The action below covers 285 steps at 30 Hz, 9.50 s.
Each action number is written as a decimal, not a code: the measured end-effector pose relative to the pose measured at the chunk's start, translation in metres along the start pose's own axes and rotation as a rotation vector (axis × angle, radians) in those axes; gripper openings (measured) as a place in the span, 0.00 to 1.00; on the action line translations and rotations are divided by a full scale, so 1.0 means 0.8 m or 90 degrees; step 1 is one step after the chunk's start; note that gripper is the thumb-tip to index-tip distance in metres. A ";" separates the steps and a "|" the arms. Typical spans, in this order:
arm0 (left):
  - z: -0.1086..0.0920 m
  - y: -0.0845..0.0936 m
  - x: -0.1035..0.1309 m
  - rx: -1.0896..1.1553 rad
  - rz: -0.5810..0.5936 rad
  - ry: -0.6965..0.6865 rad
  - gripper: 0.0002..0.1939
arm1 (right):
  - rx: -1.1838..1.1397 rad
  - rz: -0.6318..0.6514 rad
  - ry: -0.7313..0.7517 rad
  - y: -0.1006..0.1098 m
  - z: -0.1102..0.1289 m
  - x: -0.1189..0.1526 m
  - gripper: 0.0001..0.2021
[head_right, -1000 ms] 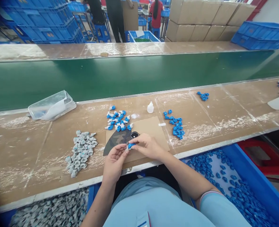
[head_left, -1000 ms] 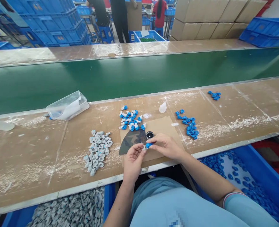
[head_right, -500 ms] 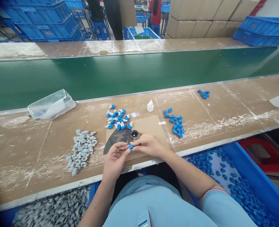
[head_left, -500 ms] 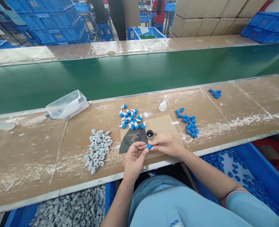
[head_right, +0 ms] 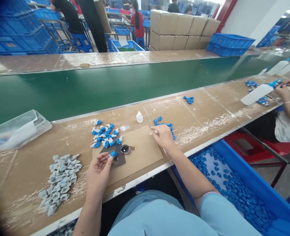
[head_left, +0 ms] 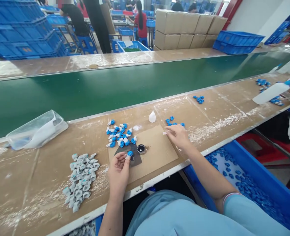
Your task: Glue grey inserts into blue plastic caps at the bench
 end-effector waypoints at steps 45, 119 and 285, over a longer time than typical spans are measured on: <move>0.010 0.055 0.035 0.026 -0.025 0.052 0.18 | -0.273 0.234 0.109 -0.068 0.084 0.006 0.12; -0.001 -0.030 0.056 0.107 0.176 0.094 0.17 | -0.735 0.325 -0.373 -0.101 0.080 0.044 0.19; -0.025 -0.024 0.037 0.099 0.144 0.007 0.17 | -0.377 0.267 0.113 -0.070 0.118 0.022 0.08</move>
Point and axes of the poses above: each hand's wrist, its own x-axis away from the middle knuckle, its own y-axis out of the back of the hand, z = x × y, the point moved 6 cm from there along -x, towards the middle knuckle, and after that the axes turned 14 degrees about -x, right-handed, at the moved point
